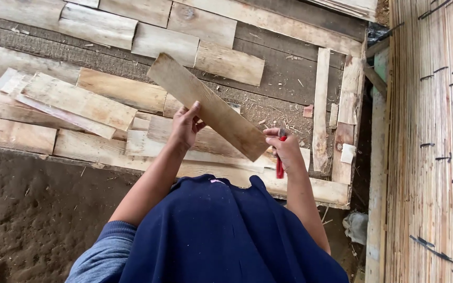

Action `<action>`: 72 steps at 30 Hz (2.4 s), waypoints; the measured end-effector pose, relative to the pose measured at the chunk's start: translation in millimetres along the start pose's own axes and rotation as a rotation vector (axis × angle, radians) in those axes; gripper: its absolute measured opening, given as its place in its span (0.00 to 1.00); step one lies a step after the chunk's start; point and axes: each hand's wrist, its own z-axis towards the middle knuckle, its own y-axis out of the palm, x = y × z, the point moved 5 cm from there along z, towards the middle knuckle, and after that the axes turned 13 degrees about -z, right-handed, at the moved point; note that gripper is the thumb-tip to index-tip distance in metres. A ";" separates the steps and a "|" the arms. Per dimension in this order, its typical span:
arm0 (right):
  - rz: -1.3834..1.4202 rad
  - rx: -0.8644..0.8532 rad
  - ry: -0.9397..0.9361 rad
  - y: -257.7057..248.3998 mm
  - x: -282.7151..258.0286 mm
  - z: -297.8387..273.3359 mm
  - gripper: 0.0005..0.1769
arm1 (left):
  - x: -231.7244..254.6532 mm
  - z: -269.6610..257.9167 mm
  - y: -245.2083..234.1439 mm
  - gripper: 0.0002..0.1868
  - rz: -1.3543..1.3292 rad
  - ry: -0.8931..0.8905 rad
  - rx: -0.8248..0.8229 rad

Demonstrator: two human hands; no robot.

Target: The person uses a red utility knife to shave and smooth the edges of wooden planks on a workbench. They repeatedly pick up planks, shave their edges, and place them back down, continuing this process throughout the clip.

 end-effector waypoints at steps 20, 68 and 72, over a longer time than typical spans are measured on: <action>0.149 -0.314 -0.208 7.0 -99.1 11.0 0.31 | 59.0 -57.8 64.8 0.33 0.777 0.138 -0.175; -0.617 0.247 0.149 -177.4 133.6 101.2 0.34 | -232.0 97.0 229.1 0.54 2.129 0.272 -0.577; -0.713 0.187 0.072 -148.5 140.4 104.5 0.41 | -244.8 122.1 209.7 0.52 2.168 0.274 -0.583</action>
